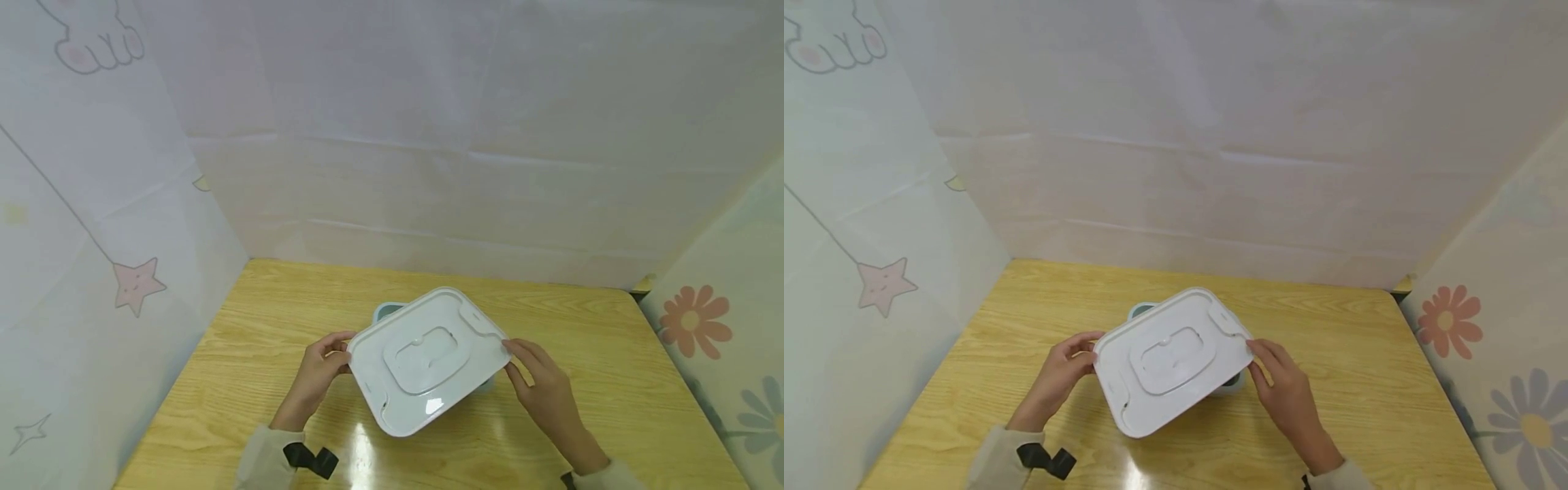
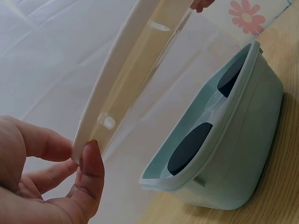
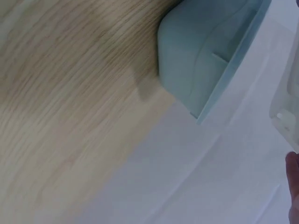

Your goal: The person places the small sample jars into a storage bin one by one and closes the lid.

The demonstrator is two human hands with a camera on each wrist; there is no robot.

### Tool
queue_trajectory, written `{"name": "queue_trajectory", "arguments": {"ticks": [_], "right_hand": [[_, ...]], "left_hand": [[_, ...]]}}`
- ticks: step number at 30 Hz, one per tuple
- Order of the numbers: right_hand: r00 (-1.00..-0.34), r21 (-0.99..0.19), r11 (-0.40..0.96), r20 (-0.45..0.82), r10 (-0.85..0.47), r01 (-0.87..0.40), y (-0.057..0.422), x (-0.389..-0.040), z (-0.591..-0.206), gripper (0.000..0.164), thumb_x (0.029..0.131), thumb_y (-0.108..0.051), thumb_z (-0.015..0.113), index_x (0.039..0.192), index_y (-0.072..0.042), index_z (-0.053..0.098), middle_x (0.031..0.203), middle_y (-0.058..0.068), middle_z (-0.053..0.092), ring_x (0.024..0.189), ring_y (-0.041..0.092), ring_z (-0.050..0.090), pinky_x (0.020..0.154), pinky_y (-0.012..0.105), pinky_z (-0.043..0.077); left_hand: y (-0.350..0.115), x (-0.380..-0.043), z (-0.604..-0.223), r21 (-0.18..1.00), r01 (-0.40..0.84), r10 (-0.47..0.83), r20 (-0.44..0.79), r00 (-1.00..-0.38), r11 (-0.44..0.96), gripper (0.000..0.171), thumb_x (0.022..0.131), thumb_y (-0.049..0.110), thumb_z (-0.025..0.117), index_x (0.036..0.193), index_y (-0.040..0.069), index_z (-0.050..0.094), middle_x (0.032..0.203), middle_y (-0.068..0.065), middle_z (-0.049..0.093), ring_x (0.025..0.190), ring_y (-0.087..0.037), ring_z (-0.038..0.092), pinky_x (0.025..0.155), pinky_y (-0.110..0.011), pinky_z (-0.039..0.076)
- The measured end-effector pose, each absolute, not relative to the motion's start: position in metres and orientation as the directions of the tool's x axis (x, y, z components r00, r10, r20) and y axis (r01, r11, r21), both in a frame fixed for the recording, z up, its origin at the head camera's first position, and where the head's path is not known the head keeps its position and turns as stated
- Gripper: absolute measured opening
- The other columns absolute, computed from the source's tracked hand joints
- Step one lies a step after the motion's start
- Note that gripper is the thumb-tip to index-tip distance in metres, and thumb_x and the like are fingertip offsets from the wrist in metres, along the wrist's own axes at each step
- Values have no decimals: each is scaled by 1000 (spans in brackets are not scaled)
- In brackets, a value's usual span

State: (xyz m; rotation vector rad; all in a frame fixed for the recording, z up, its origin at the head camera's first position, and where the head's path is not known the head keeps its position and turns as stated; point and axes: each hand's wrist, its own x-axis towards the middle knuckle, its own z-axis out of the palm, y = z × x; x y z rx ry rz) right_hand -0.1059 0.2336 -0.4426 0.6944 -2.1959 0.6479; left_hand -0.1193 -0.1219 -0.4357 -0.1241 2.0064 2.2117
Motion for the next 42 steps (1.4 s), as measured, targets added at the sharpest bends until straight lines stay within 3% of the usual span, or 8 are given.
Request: {"name": "queue_trajectory", "arguments": {"ticks": [3, 10, 17, 22, 26, 30, 35, 42], "right_hand": [[-511, -142, 743, 807, -296, -654, 232, -108, -443, 46, 102, -31, 40, 106, 7, 66, 102, 19, 65, 83, 34, 66, 96, 4, 35], [-360, 16, 752, 871, -335, -659, 231, -109, -441, 41, 103, -21, 41, 102, 11, 67, 101, 23, 66, 81, 32, 67, 97, 6, 31], [-260, 110, 762, 901, -348, -638, 234, -111, -439, 38, 102, -18, 44, 96, 9, 69, 96, 22, 69, 81, 29, 68, 89, 11, 42], [-241, 106, 760, 912, -331, -641, 236, -112, -439, 38, 101, -20, 46, 95, 9, 69, 95, 21, 69, 73, 31, 68, 86, 12, 44], [-231, 76, 739, 924, -304, -669, 236, -113, -439, 37, 100, -21, 49, 93, 10, 70, 95, 21, 70, 89, 22, 69, 92, 8, 38], [-233, 47, 720, 930, -285, -692, 237, -113, -440, 37, 99, -22, 51, 92, 10, 70, 95, 21, 71, 104, 10, 64, 93, 6, 37], [-243, 24, 709, 931, -274, -705, 237, -112, -440, 39, 99, -23, 51, 90, 10, 70, 93, 22, 71, 120, -4, 48, 92, 5, 37], [-177, 31, 677, 955, -237, -735, 230, -112, -431, 36, 97, -19, 55, 86, 12, 69, 87, 25, 70, 117, -2, 51, 91, 7, 39]], "left_hand": [[-122, -119, -435, 980, -169, 65, -163, -984, -106, 34, 86, -8, 53, 120, -7, 60, 91, -8, 48, 79, -16, 55, 70, -27, 55], [-125, -118, -436, 986, -140, 116, -130, -985, -86, 36, 89, -4, 52, 124, -8, 57, 100, -12, 54, 82, -13, 60, 76, -28, 55], [-126, -116, -438, 992, -85, 139, -71, -988, -95, 40, 93, 2, 52, 132, -7, 51, 112, -13, 58, 89, -9, 63, 80, -27, 53], [-122, -115, -443, 993, 107, 117, 111, -987, -39, 38, 95, -1, 50, 131, -11, 49, 117, -21, 54, 94, -4, 60, 78, -23, 54], [-117, -115, -449, 953, 294, 46, 291, -956, 70, 31, 94, -2, 54, 124, -11, 56, 117, -24, 56, 99, -4, 58, 79, -19, 53], [-114, -114, -454, 879, 455, -15, 462, -887, 145, 25, 90, -7, 58, 114, -9, 63, 116, -24, 59, 105, -5, 59, 83, -18, 52], [-110, -115, -459, 817, 555, -60, 568, -821, 154, 27, 83, -13, 63, 110, -13, 64, 115, -27, 60, 108, -8, 60, 85, -19, 52], [-107, -117, -464, 695, 643, -85, 697, -712, 322, 32, 79, -16, 66, 110, -8, 66, 111, -22, 65, 103, -14, 65, 82, -17, 52]]}}
